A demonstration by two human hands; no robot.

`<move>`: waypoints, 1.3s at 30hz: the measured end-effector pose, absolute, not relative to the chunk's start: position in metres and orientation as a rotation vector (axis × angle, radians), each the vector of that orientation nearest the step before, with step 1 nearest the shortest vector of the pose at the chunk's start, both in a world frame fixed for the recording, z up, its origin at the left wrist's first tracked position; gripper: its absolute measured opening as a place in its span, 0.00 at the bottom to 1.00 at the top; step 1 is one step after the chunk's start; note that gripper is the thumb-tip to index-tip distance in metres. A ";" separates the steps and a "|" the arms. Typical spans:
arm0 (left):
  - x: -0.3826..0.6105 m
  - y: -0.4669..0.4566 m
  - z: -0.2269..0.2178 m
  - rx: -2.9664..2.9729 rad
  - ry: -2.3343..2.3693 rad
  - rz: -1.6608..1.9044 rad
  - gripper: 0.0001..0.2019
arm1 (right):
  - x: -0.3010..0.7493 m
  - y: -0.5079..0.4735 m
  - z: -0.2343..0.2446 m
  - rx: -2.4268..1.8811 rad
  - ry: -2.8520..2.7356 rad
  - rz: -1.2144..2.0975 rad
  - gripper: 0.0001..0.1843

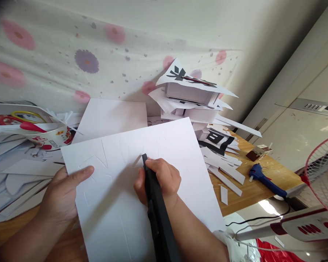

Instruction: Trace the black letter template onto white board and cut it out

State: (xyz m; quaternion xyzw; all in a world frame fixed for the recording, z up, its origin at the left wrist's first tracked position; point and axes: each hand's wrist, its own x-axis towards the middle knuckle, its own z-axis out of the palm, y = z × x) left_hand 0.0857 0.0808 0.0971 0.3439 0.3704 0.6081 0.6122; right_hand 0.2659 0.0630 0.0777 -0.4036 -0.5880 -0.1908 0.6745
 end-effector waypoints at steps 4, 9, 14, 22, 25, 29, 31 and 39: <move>0.086 0.081 0.096 0.796 0.858 1.389 0.31 | 0.265 0.060 0.078 -0.913 -1.318 -0.415 0.12; 0.087 0.079 0.095 0.785 0.862 1.384 0.30 | 0.264 0.057 0.075 -0.923 -1.309 -0.397 0.12; 0.087 0.079 0.096 0.782 0.852 1.365 0.30 | 0.263 0.057 0.067 -0.961 -1.285 -0.340 0.13; 0.088 0.080 0.095 0.778 0.864 1.388 0.30 | 0.263 0.056 0.061 -0.936 -1.262 -0.334 0.13; 0.087 0.080 0.094 0.774 0.864 1.383 0.30 | 0.263 0.053 0.064 -0.932 -1.291 -0.317 0.14; 0.087 0.080 0.094 0.773 0.858 1.385 0.30 | 0.264 0.049 0.067 -0.932 -1.320 -0.300 0.12; 0.087 0.080 0.094 0.777 0.852 1.382 0.30 | 0.265 0.047 0.068 -0.930 -1.334 -0.296 0.13; 0.087 0.083 0.092 0.777 0.856 1.385 0.34 | 0.270 0.043 0.068 -0.919 -1.409 -0.254 0.14</move>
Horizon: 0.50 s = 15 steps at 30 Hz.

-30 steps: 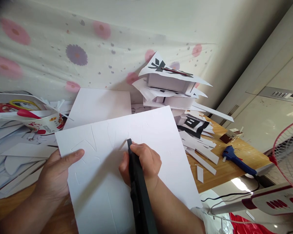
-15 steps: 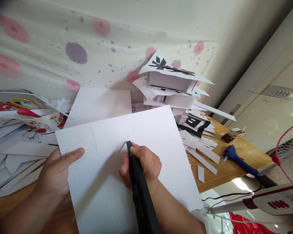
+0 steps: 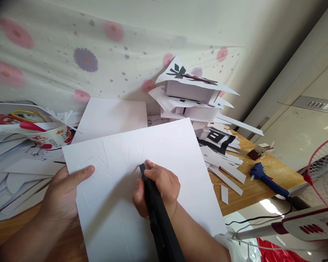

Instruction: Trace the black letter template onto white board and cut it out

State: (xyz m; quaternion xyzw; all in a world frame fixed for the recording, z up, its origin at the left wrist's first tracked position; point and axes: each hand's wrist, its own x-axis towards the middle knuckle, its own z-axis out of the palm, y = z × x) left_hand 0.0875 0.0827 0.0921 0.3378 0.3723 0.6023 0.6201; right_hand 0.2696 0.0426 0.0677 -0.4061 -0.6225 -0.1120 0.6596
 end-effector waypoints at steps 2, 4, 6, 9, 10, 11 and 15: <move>0.087 0.083 0.092 0.781 0.861 1.388 0.35 | 0.269 0.043 0.066 -0.909 -1.413 -0.253 0.14; 0.086 0.083 0.091 0.787 0.856 1.387 0.35 | 0.268 0.044 0.064 -0.914 -1.405 -0.243 0.13; 0.086 0.083 0.092 0.791 0.843 1.385 0.35 | 0.267 0.046 0.061 -0.899 -1.359 -0.236 0.12; 0.086 0.083 0.092 0.794 0.843 1.394 0.34 | 0.270 0.048 0.058 -0.778 -1.234 -0.119 0.12; 0.086 0.083 0.092 0.798 0.850 1.398 0.34 | 0.272 0.048 0.057 -0.715 -1.196 -0.044 0.12; 0.087 0.083 0.093 0.804 0.858 1.403 0.33 | 0.275 0.048 0.057 -0.652 -1.176 0.044 0.11; 0.088 0.083 0.095 0.821 0.849 1.406 0.31 | 0.294 0.044 0.064 -0.587 -1.287 0.336 0.11</move>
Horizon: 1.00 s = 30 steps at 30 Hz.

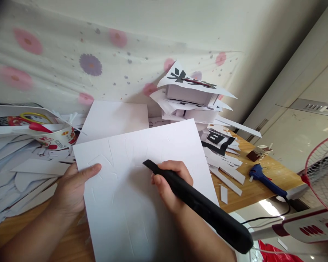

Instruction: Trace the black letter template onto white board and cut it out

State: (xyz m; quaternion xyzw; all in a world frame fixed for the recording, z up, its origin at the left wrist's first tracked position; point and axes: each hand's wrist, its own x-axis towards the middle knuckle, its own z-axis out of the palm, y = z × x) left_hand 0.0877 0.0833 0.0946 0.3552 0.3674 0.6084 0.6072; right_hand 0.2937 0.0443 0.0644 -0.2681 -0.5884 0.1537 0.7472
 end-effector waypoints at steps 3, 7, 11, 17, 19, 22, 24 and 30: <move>0.087 0.084 0.095 0.838 0.826 1.381 0.30 | 0.309 0.044 0.082 -0.670 -1.584 0.406 0.14; 0.085 0.086 0.091 0.867 0.777 1.331 0.29 | 0.323 0.056 0.113 -0.531 -1.990 0.206 0.13; 0.085 0.090 0.087 0.871 0.738 1.299 0.28 | 0.327 0.071 0.126 -0.468 -2.116 0.193 0.11; 0.085 0.093 0.086 0.871 0.718 1.274 0.27 | 0.327 0.078 0.120 -0.475 -2.151 0.254 0.09; 0.085 0.093 0.085 0.866 0.727 1.283 0.27 | 0.327 0.079 0.119 -0.477 -2.161 0.245 0.09; 0.085 0.094 0.083 0.867 0.732 1.299 0.27 | 0.327 0.081 0.118 -0.478 -2.185 0.212 0.07; 0.084 0.094 0.082 0.869 0.742 1.298 0.26 | 0.328 0.082 0.119 -0.471 -2.207 0.168 0.06; 0.084 0.092 0.083 0.867 0.784 1.294 0.23 | 0.334 0.085 0.123 -0.486 -2.319 0.144 0.09</move>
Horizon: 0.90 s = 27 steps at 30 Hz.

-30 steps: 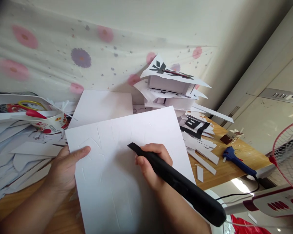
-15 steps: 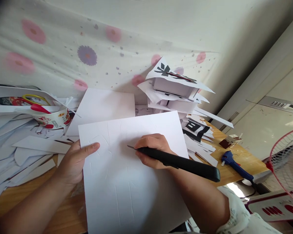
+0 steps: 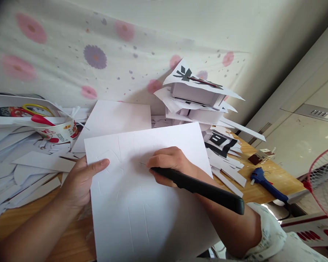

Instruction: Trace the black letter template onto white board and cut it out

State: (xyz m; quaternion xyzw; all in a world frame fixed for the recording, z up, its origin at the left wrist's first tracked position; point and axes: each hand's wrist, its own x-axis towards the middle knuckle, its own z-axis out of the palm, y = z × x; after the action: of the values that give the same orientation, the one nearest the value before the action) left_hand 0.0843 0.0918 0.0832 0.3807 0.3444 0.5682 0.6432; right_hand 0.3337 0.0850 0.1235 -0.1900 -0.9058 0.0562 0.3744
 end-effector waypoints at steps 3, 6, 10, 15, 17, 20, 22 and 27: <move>0.085 0.090 0.085 0.869 0.806 1.304 0.21 | 0.337 0.085 0.126 -0.495 -2.357 0.160 0.10; 0.085 0.090 0.086 0.860 0.826 1.304 0.21 | 0.339 0.085 0.127 -0.496 -2.371 0.171 0.11; 0.085 0.090 0.087 0.845 0.829 1.299 0.22 | 0.341 0.086 0.127 -0.502 -2.355 0.161 0.11; 0.088 0.089 0.090 0.834 0.854 1.313 0.24 | 0.343 0.088 0.127 -0.464 -2.367 0.215 0.12; 0.089 0.088 0.091 0.831 0.859 1.324 0.24 | 0.344 0.090 0.127 -0.464 -2.377 0.252 0.11; 0.088 0.088 0.090 0.838 0.847 1.318 0.24 | 0.346 0.091 0.126 -0.496 -2.384 0.285 0.08; 0.086 0.089 0.088 0.849 0.836 1.309 0.24 | 0.346 0.092 0.126 -0.507 -2.383 0.294 0.07; 0.085 0.089 0.086 0.853 0.828 1.294 0.23 | 0.345 0.094 0.128 -0.427 -2.364 0.303 0.07</move>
State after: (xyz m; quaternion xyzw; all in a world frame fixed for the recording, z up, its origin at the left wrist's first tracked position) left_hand 0.0848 0.0890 0.0860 0.3735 0.3627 0.5671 0.6382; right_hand 0.3454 0.0939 0.1277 -0.1651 -0.9136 0.1170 0.3526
